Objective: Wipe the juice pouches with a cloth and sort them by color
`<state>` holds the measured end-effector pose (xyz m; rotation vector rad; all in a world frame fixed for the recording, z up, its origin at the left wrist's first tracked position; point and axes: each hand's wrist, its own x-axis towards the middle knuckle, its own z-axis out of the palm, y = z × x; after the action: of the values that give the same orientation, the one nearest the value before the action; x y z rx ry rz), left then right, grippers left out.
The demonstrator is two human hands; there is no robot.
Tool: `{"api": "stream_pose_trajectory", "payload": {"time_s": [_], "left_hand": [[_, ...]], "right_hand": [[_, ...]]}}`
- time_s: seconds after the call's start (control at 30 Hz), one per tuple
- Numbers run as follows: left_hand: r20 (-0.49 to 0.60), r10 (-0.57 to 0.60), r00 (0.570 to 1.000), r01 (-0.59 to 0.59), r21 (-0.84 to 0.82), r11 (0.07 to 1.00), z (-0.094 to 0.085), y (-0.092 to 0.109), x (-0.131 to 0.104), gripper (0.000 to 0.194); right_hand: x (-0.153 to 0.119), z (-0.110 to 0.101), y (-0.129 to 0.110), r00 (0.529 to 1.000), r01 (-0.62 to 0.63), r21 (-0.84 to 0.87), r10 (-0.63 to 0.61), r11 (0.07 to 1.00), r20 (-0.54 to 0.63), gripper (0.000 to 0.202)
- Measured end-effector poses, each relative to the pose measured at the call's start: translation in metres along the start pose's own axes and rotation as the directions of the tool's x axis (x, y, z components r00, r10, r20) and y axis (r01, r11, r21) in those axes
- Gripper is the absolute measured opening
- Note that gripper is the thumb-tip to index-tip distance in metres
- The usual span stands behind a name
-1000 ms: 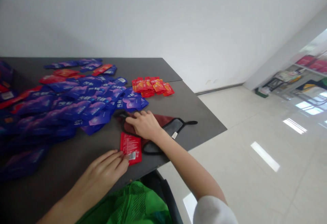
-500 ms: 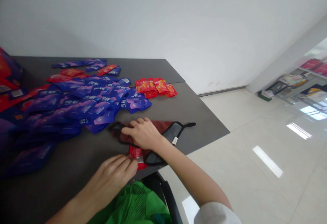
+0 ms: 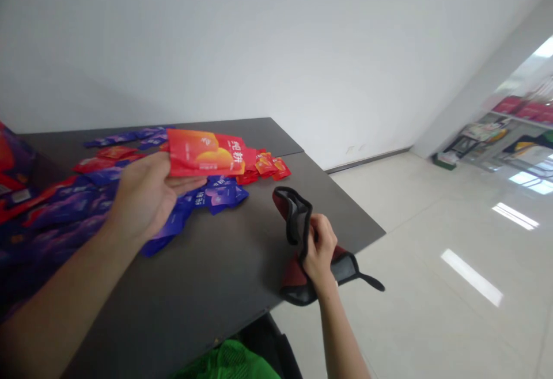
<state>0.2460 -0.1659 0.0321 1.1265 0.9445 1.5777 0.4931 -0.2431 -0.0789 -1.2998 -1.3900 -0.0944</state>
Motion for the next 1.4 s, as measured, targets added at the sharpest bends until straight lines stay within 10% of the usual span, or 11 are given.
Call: {"api": "stream_pose_trajectory", "payload": {"time_s": [0.2,0.43,0.67,0.87,1.17,1.4], "left_hand": [[-0.117,-0.141,0.983,0.148,0.051,0.988,0.055,-0.070,0.086,0.022],[-0.160,-0.202,0.966,0.257,0.530,0.808,0.062,-0.133,0.085,0.035],[0.093,-0.051,0.994,-0.067,0.924,0.376,0.015,-0.112,0.073,0.048],[0.476,-0.149,0.867,-0.442,0.872,0.209,0.020,-0.111,0.122,0.046],[0.489,-0.210,0.847,-0.472,0.872,0.126,0.053,-0.157,0.139,0.049],[0.399,-0.161,0.903,-0.395,0.917,0.062,-0.001,-0.104,0.187,0.043]], "right_hand": [[-0.004,0.010,0.005,1.000,0.002,0.008,-0.002,1.000,-0.001,0.011],[-0.001,0.010,0.004,0.999,0.040,-0.015,-0.040,0.999,0.019,0.013],[-0.001,0.009,0.001,0.999,-0.041,-0.049,0.041,0.998,-0.007,0.011],[-0.003,0.007,0.002,0.998,-0.055,-0.023,0.055,0.998,-0.003,0.009],[-0.002,0.007,0.003,0.999,-0.039,-0.059,0.041,0.997,0.032,0.009],[-0.011,-0.001,0.005,0.998,-0.038,-0.068,0.035,0.997,-0.046,0.008]]}}
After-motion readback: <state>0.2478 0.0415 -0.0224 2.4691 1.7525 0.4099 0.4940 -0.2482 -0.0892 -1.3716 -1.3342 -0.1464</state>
